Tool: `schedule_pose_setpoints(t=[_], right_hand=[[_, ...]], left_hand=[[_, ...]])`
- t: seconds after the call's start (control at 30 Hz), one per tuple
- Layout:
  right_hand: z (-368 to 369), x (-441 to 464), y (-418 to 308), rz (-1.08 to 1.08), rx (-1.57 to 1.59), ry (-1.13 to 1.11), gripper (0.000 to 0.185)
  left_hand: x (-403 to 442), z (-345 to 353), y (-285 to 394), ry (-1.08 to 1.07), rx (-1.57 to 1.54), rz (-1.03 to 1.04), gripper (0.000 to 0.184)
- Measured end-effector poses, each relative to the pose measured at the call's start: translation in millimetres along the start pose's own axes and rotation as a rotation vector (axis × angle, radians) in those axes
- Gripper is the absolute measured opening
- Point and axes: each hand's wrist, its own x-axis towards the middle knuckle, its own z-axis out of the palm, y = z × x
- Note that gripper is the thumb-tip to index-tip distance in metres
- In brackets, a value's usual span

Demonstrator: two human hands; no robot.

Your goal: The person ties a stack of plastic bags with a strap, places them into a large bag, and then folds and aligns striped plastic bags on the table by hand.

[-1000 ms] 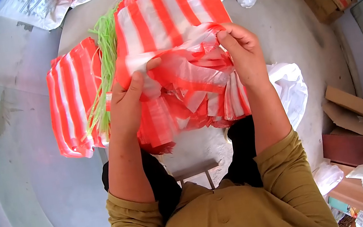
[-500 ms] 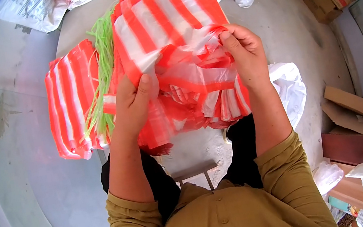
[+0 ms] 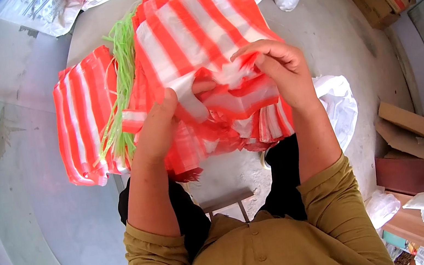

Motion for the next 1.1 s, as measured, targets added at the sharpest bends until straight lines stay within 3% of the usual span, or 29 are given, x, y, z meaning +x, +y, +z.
schedule_pose_setpoints(t=[0.13,0.23,0.37,0.67,0.87,0.97,1.1], right_hand=[[-4.8,-1.9,-5.7,-0.108,0.026,-0.211,0.02],[-19.9,-0.4,-2.6,-0.05,0.127,-0.31,0.023],[-21.5,-1.0,0.3,0.045,0.032,-0.034,0.026],[-39.3,0.0,8.1,0.221,-0.163,0.07,0.024],[-44.2,-5.1,9.4,0.157,-0.23,0.041,0.021],[-41.2,-10.9,5.0,0.02,-0.071,0.097,0.017],[-45.7,-20.3,-15.8,0.037,0.143,-0.175,0.015]], left_hand=[[-0.7,-1.3,0.0,-0.065,-0.184,-0.055,0.058],[-1.9,-0.9,0.7,-0.105,-0.284,-0.039,0.054],[-1.1,-6.0,-7.8,-0.18,-0.48,-0.019,0.05],[2.0,-11.7,-14.5,-0.228,-0.52,0.111,0.052],[3.1,-20.7,-17.8,-0.303,-0.558,0.105,0.054],[3.4,-16.3,-13.6,-0.308,-0.6,0.117,0.054],[3.8,-19.7,-15.6,-0.239,-0.614,0.163,0.051]])
